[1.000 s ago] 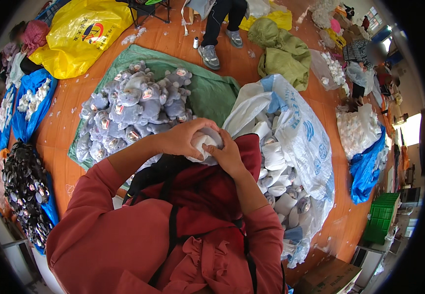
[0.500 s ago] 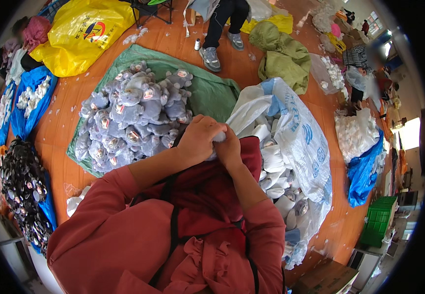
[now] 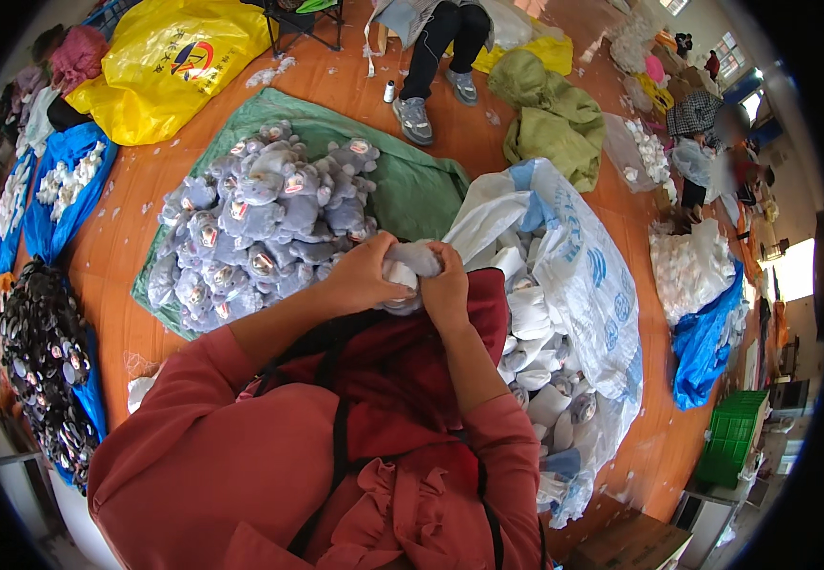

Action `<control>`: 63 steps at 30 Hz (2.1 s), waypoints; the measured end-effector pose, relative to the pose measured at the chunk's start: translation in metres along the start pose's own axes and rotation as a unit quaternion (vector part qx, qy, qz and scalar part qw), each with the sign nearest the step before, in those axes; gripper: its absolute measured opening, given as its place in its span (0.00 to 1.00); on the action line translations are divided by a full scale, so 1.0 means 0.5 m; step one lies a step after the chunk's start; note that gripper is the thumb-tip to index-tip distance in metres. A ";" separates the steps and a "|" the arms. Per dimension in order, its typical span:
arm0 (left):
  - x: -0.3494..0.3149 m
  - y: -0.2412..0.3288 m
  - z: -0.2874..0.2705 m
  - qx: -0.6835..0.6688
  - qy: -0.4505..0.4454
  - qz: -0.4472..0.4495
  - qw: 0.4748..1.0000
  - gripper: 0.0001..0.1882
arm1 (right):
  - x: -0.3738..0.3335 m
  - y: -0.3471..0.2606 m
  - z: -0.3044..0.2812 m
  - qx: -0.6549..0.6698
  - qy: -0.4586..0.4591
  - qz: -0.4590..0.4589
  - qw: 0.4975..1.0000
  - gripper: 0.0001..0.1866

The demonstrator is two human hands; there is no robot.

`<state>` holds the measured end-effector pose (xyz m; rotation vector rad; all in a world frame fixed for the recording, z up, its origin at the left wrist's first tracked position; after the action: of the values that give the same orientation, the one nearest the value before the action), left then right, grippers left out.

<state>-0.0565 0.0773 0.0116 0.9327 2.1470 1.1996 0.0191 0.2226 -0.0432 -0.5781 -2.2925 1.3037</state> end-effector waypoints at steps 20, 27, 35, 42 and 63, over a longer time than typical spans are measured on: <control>0.044 -0.024 0.006 0.126 0.231 0.152 0.953 0.22 | -0.042 -0.085 -0.042 -0.201 -0.068 -0.075 0.974 0.18; 0.068 -0.037 -0.004 0.100 0.253 0.124 0.954 0.18 | -0.074 -0.134 -0.001 -0.187 -0.060 -0.091 0.976 0.16; 0.050 -0.040 0.002 0.064 0.182 0.291 0.937 0.24 | -0.083 -0.045 -0.018 -0.037 -0.024 -0.059 0.997 0.18; 0.012 -0.022 -0.031 0.106 0.110 0.303 0.941 0.29 | -0.130 -0.059 -0.017 0.063 -0.116 -0.117 0.984 0.14; -0.067 -0.115 -0.097 0.087 0.199 0.270 0.938 0.17 | -0.168 -0.041 -0.044 0.267 -0.110 0.024 0.957 0.14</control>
<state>-0.0874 0.0047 -0.0119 1.5438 2.4207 1.5840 0.0969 0.1815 -0.0290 -0.3117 -1.9566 1.9986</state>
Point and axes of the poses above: each hand's wrist, its own x-axis towards the middle knuckle, its own z-axis out of the palm, y = z × x, the point moved 6 cm from there along x, towards the middle knuckle, and after that the axes turned 3 degrees about -x, right-handed, at the moved point
